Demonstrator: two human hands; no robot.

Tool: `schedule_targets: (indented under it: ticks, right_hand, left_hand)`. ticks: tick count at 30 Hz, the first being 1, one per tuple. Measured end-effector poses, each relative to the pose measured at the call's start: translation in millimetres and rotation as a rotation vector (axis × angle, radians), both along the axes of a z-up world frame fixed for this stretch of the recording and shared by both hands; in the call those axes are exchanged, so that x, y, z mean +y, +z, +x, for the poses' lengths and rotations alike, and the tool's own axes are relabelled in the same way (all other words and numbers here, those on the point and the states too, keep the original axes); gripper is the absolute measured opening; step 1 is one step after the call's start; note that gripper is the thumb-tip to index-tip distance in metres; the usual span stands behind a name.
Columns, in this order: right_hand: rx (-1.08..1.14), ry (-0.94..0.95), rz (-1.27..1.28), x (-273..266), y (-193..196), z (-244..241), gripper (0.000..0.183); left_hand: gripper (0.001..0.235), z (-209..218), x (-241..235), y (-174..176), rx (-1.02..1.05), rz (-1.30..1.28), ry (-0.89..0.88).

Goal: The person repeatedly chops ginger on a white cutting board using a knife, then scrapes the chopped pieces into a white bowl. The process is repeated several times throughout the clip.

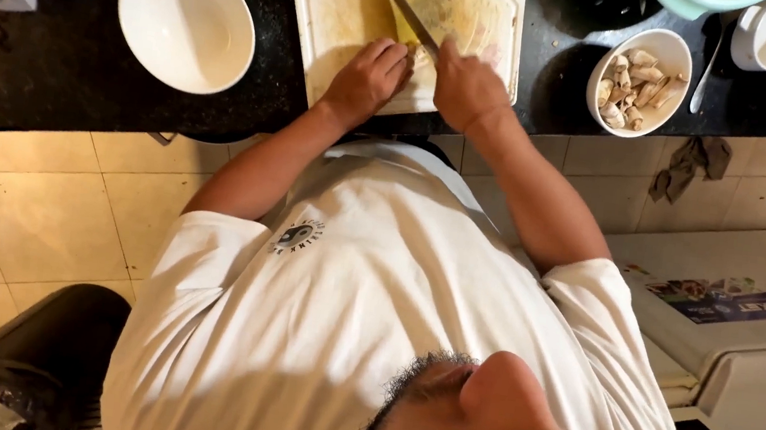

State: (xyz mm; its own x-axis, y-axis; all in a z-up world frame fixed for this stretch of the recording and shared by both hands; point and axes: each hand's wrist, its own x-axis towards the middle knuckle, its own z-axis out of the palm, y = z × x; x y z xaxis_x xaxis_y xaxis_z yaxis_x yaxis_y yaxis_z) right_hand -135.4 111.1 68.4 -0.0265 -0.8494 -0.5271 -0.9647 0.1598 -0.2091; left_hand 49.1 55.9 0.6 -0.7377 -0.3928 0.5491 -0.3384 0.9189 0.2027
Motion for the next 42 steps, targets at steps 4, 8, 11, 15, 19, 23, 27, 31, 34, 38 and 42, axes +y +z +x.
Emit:
schedule_targets:
  ticks: [4,8,11,15,19,23,27,31,34,38,42]
  right_hand:
    - [0.024,0.015,-0.33,17.0,-67.9,-2.9,0.029]
    - [0.038,0.025,-0.048,-5.9,0.6,11.3,0.026]
    - [0.034,-0.022,0.119,2.8,7.4,4.9,0.024]
    - [-0.024,-0.001,-0.132,-2.8,-43.7,-0.5,0.035]
    - [-0.081,-0.091,0.067,5.7,17.2,-1.5,0.017]
    - [-0.005,-0.009,-0.174,6.0,-40.4,6.6,0.035]
    - [-0.026,-0.03,0.001,7.1,0.5,5.6,0.02]
    - [-0.025,0.003,-0.191,6.6,-63.5,2.4,0.038]
    - [-0.101,-0.062,0.047,-7.2,-0.4,3.5,0.021]
    - [-0.055,-0.09,0.037,6.4,-15.8,4.6,0.023]
    - [-0.051,0.012,-0.106,1.6,-23.5,0.3,0.025]
  left_hand:
    - [0.002,0.7,-6.6,16.7,0.035,-0.062,0.021]
    - [0.012,0.4,-1.2,-1.0,0.046,0.027,-0.011]
    - [0.013,1.1,-8.4,-2.1,-0.005,0.011,-0.001]
    - [0.009,2.2,-9.0,2.1,0.055,0.034,-0.04]
    - [0.016,1.7,-7.8,-3.9,-0.023,-0.035,0.02]
    - [0.009,2.9,-6.6,0.1,0.058,0.056,-0.01]
    - [0.009,5.4,-6.1,-2.1,0.036,0.041,0.001]
    - [0.01,5.4,-9.4,-0.2,0.068,0.031,-0.013]
    - [0.018,4.6,-10.3,-7.4,0.102,0.103,-0.037]
    - [0.013,3.1,-10.5,-5.5,0.085,0.103,-0.031]
    - [0.007,5.0,-13.7,-6.6,0.078,0.081,-0.026]
